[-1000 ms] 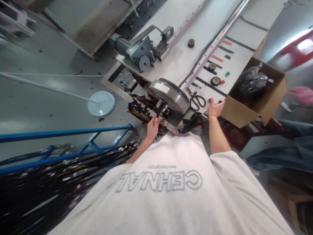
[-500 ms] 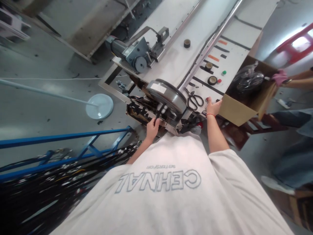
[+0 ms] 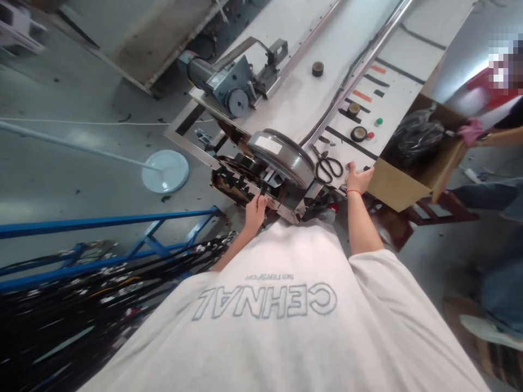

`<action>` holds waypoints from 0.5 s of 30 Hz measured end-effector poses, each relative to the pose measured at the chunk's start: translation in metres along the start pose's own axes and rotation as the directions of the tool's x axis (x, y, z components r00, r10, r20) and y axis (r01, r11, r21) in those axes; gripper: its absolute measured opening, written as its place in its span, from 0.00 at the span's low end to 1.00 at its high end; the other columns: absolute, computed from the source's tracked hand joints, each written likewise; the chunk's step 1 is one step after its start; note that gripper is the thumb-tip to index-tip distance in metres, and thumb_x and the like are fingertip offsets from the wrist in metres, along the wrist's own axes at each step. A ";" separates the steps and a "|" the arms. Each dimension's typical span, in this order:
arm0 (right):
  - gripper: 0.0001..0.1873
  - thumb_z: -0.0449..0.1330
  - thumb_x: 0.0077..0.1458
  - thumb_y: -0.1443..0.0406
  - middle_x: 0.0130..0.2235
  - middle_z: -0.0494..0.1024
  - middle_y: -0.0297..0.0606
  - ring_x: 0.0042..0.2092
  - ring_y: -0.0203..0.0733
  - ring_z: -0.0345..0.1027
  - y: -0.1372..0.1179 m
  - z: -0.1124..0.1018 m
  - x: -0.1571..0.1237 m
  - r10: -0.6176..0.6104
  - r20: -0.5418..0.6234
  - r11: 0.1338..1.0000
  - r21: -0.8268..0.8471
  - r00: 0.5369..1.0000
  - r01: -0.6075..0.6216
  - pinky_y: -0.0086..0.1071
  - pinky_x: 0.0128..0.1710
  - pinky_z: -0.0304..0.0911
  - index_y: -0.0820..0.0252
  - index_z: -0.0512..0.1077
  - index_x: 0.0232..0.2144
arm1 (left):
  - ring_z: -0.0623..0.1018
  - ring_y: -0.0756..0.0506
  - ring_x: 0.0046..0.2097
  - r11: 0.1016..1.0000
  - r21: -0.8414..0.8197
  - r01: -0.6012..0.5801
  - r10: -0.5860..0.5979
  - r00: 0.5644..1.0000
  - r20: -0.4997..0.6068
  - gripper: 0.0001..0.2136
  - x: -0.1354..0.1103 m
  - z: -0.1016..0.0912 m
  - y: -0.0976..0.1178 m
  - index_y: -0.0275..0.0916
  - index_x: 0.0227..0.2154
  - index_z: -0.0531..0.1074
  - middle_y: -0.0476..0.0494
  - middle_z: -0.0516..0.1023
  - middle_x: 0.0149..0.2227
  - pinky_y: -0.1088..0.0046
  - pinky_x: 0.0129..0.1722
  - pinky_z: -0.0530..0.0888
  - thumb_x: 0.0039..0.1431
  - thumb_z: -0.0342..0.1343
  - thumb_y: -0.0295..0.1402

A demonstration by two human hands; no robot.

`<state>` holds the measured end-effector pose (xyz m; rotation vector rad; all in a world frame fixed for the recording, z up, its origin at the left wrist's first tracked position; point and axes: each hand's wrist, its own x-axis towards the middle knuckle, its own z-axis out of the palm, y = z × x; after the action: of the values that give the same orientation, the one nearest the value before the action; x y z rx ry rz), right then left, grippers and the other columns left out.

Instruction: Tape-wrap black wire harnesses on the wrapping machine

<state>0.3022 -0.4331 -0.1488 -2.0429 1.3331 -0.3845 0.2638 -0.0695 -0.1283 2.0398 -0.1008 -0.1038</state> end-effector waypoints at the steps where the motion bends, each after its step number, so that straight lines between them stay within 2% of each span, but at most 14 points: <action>1: 0.47 0.60 0.55 0.48 0.65 0.59 0.64 0.67 0.57 0.53 0.000 0.000 0.000 0.000 -0.001 1.000 0.001 1.000 0.000 0.49 0.65 0.50 0.75 0.52 0.65 | 0.70 0.50 0.25 1.000 -0.007 -0.011 0.011 1.000 0.007 0.21 -0.001 0.000 0.001 0.38 0.29 0.69 0.47 0.72 0.24 0.74 0.31 0.67 0.69 0.41 0.47; 4: 0.46 0.59 0.56 0.48 0.65 0.59 0.64 0.68 0.57 0.52 0.002 0.001 0.001 -0.003 0.000 1.000 0.011 1.000 0.003 0.49 0.66 0.50 0.75 0.52 0.65 | 0.71 0.49 0.27 1.000 -0.008 -0.027 0.027 1.000 0.008 0.21 -0.001 -0.001 0.001 0.38 0.28 0.69 0.46 0.73 0.24 0.74 0.32 0.68 0.69 0.42 0.48; 8: 0.43 0.50 0.61 0.45 0.65 0.59 0.63 0.68 0.56 0.51 0.004 0.002 0.001 -0.005 -0.018 0.999 0.044 1.000 0.006 0.51 0.66 0.49 0.73 0.54 0.65 | 0.70 0.49 0.25 1.000 0.020 -0.007 0.008 0.999 -0.031 0.21 -0.001 -0.003 -0.001 0.39 0.27 0.68 0.48 0.71 0.22 0.73 0.31 0.67 0.68 0.43 0.49; 12: 0.47 0.57 0.57 0.46 0.64 0.60 0.64 0.67 0.56 0.52 0.004 0.002 0.002 -0.018 -0.003 1.000 0.019 1.000 0.019 0.49 0.65 0.51 0.75 0.52 0.65 | 0.72 0.48 0.28 1.000 -0.022 -0.009 0.010 1.000 0.007 0.21 -0.002 -0.002 0.000 0.39 0.26 0.67 0.46 0.73 0.25 0.73 0.34 0.69 0.68 0.44 0.49; 15: 0.47 0.59 0.56 0.46 0.64 0.59 0.64 0.67 0.57 0.53 0.004 0.002 0.003 -0.022 0.004 1.000 0.011 1.000 0.022 0.50 0.64 0.52 0.74 0.52 0.65 | 0.72 0.47 0.28 1.000 -0.013 0.025 -0.026 0.999 -0.019 0.21 -0.002 -0.001 0.000 0.39 0.27 0.68 0.46 0.73 0.24 0.73 0.33 0.68 0.67 0.45 0.50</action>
<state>0.3016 -0.4362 -0.1534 -2.0499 1.3045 -0.3956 0.2617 -0.0681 -0.1276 2.0296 -0.0620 -0.1006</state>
